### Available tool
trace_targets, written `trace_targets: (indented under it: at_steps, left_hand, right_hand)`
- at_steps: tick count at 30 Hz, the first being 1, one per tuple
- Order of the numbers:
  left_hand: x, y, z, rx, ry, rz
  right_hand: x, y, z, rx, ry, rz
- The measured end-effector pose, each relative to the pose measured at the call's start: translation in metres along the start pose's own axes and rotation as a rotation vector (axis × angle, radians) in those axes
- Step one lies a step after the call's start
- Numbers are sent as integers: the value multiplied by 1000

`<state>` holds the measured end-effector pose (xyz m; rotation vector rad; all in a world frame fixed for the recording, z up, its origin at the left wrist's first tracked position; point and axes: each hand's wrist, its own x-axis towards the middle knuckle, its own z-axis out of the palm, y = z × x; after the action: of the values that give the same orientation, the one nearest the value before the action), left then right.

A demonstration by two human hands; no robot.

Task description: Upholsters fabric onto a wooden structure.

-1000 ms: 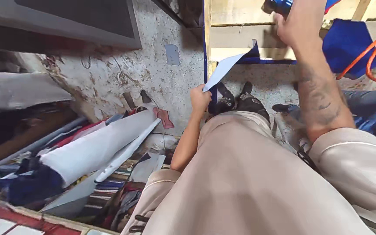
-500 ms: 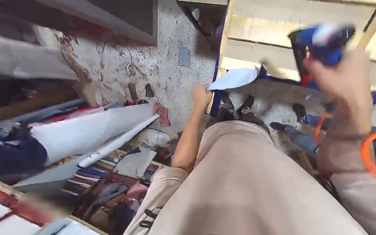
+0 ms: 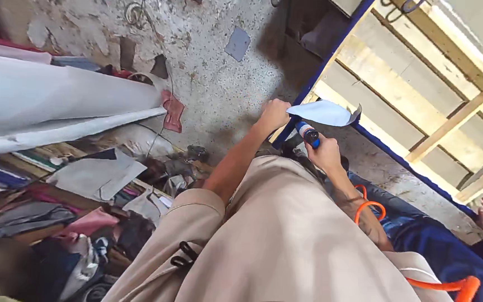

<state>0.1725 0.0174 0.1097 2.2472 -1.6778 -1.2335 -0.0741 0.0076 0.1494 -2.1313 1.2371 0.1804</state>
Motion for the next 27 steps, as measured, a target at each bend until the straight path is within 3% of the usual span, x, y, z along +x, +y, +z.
trace_targets:
  at_steps: [5,9,16,18,22,27]
  left_hand:
    - [-6,-1,-1,4,-3,7]
    - [-10,6,9,39,185,87]
    - [27,74,25,279,284,377]
    - [42,87,13,266,212,291]
    - [40,114,-15,316,-43,190]
    - [29,119,-28,346,-139,245]
  right_hand:
    - [0,-15,-3,-68,-7,55]
    - [-31,-10,-15,5,112,86]
    - [-65,13,-11,114,172,409]
    - [-72,8,-26,102,195,490]
    - [-64,18,-71,-27,414,579]
    - [-9,93,-140,-44,578,572]
